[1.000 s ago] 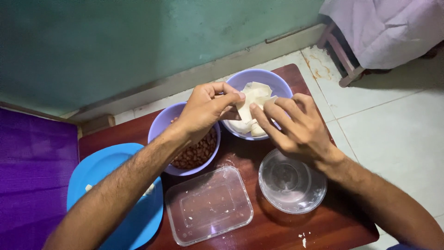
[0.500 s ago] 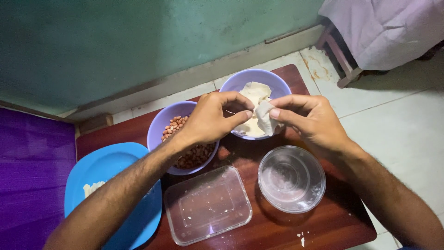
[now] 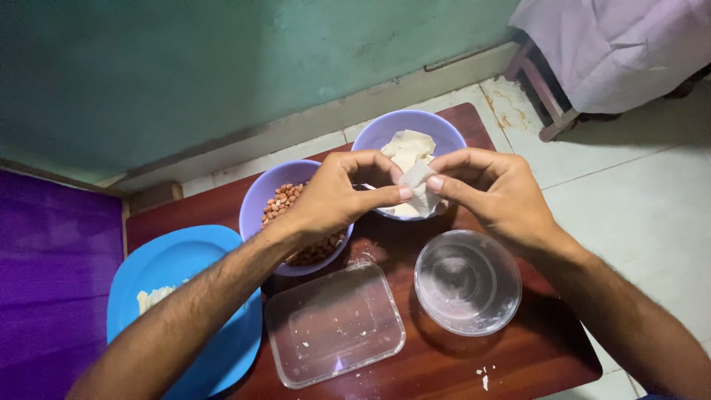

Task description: The person picks up a square wrapper, places peanuts inside, and rolls the wrapper by hand into a cylinder before placing it on a plate with other completed rolls.

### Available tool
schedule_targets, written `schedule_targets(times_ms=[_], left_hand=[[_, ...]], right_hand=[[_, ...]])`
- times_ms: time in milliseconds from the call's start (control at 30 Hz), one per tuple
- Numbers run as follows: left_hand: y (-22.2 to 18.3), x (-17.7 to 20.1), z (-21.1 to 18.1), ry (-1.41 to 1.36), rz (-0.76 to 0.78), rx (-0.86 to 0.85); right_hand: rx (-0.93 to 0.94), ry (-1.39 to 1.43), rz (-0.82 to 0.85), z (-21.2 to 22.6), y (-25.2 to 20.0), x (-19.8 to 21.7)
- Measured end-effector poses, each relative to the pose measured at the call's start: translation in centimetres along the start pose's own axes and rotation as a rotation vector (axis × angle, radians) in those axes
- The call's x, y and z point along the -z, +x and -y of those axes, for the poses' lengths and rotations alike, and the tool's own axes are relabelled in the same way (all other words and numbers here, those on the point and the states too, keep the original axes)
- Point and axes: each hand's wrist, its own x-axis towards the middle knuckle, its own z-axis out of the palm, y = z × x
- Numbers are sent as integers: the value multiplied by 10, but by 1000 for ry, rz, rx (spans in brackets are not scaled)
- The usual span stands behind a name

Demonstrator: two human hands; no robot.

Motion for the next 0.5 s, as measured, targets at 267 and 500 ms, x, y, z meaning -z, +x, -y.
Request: schedule_targets(times_ms=[267,500], left_hand=[[-30,-3,-5,-26,-145,-22],[-81,4,-10,9,-279,40]], right_hand=[[98,-145,66,17,-13,-21],[221,-332,123,33,-33,-56]])
